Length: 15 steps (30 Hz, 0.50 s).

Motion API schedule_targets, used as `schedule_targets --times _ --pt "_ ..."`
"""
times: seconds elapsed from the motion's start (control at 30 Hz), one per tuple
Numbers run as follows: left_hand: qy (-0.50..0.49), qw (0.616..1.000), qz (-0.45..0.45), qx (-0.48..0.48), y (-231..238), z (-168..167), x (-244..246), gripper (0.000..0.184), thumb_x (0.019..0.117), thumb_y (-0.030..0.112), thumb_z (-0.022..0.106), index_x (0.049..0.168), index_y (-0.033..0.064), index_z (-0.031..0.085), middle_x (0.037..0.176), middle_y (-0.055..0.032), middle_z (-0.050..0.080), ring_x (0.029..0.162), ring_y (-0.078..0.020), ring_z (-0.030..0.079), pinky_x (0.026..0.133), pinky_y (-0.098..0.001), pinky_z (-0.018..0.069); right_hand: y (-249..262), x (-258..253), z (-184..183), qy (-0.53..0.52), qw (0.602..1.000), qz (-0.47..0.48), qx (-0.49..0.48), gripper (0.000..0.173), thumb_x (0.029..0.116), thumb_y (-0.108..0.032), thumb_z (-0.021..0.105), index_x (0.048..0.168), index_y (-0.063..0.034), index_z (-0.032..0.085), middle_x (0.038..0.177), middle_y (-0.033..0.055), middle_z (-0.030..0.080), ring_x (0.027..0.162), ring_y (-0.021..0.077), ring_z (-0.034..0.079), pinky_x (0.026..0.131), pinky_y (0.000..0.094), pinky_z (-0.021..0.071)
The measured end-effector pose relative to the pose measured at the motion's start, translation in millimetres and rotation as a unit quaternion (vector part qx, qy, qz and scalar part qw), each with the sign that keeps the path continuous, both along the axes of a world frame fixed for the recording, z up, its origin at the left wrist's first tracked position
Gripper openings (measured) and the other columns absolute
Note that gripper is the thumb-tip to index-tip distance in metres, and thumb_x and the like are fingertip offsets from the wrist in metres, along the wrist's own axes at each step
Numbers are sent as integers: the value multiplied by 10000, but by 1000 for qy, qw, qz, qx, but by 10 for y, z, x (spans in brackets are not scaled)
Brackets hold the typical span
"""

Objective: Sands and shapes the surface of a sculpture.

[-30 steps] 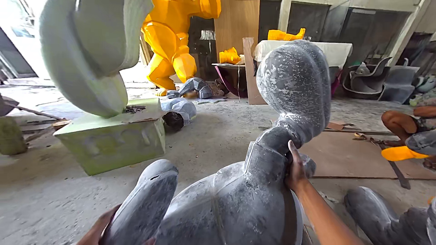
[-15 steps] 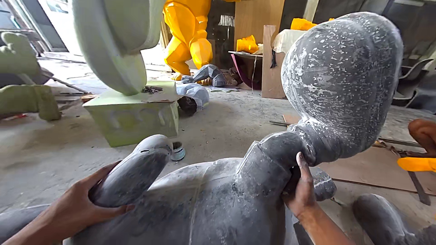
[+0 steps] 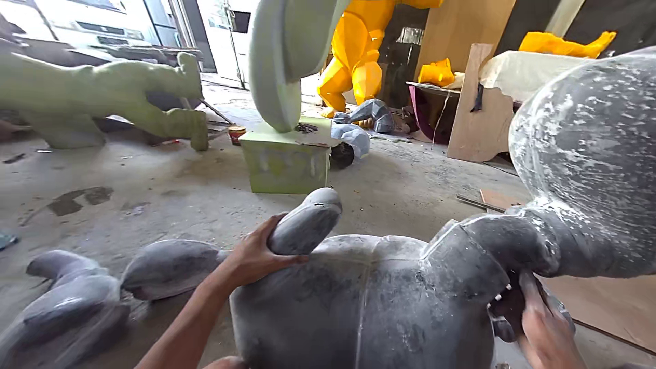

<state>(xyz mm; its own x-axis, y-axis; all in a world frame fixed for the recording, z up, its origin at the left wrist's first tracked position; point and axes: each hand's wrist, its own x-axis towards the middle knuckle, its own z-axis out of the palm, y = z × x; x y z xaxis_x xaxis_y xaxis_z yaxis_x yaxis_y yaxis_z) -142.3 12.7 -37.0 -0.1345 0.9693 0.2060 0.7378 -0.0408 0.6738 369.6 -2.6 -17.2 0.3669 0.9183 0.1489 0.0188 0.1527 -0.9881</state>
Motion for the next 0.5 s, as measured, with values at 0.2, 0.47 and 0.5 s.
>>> schedule_targets --times 0.2,0.47,0.5 --pt "55 997 53 5 -224 58 218 1151 511 861 789 1466 288 499 1349 5 611 1207 -200 616 992 -566 524 -453 318 127 -140 988 -68 14 424 1111 -409 330 1124 -88 605 703 -48 523 474 65 436 427 255 410" --pt "87 992 66 55 -457 -27 351 1140 540 927 704 1451 263 529 1323 33 637 1170 -153 636 960 -511 556 -654 169 600 -217 952 110 187 261 1043 -133 394 1267 -16 458 851 -79 556 634 33 575 589 250 541" --pt "86 992 71 54 -459 -36 358 1143 536 929 705 1449 265 531 1322 34 637 1172 -152 634 962 -509 553 -637 145 646 -239 945 110 196 298 1052 -129 464 1299 36 478 928 -33 608 705 52 625 639 278 582"
